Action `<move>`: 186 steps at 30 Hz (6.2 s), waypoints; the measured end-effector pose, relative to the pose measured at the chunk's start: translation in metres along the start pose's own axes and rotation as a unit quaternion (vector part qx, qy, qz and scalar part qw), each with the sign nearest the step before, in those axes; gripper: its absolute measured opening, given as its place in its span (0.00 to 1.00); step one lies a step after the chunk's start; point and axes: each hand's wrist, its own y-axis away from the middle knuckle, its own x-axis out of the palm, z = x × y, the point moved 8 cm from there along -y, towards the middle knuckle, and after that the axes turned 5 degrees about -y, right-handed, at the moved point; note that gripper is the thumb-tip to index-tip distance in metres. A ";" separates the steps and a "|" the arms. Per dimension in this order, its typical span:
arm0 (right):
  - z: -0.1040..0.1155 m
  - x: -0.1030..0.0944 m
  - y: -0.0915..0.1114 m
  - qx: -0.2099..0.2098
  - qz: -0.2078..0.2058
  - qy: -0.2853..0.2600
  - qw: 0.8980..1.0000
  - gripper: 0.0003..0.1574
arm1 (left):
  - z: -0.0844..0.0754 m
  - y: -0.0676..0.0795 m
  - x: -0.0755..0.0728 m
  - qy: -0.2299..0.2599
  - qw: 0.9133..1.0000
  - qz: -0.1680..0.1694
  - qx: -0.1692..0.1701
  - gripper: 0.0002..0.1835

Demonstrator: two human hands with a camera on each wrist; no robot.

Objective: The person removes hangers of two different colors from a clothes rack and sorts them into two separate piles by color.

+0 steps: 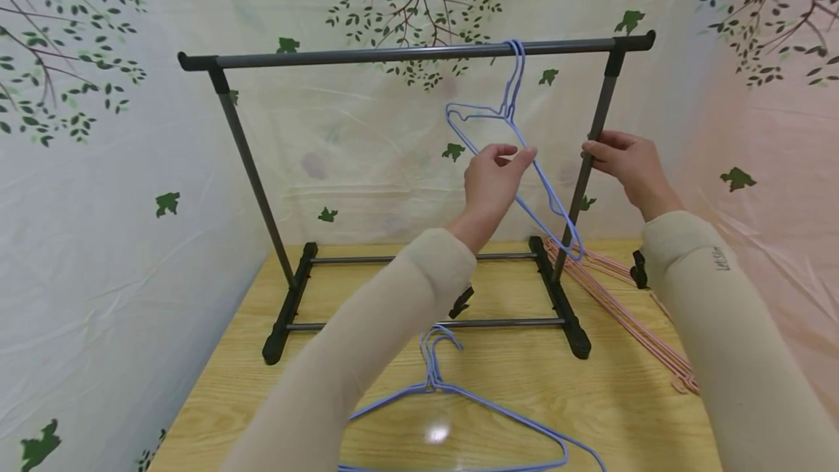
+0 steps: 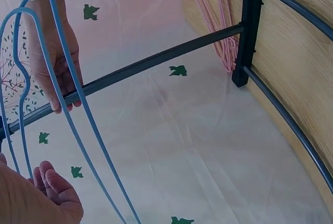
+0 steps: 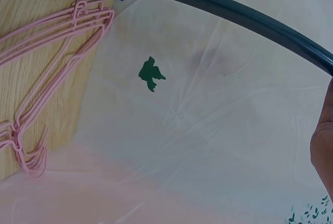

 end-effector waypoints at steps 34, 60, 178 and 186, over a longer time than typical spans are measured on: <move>-0.006 -0.001 0.000 0.006 -0.003 -0.022 1.000 0.35 | -0.013 -0.003 0.000 -0.005 0.999 -0.046 0.005 0.09; -0.005 0.001 0.003 0.001 -0.010 -0.030 1.000 0.37 | -0.020 0.006 -0.035 0.031 0.998 -0.030 0.056 0.08; -0.008 -0.001 0.007 -0.001 -0.019 -0.058 0.998 0.36 | 0.278 0.167 -0.144 -0.223 0.945 0.239 -0.001 0.07; -0.007 -0.001 0.005 -0.010 -0.016 -0.054 0.998 0.34 | 0.252 0.141 -0.134 -0.226 0.956 0.185 0.023 0.08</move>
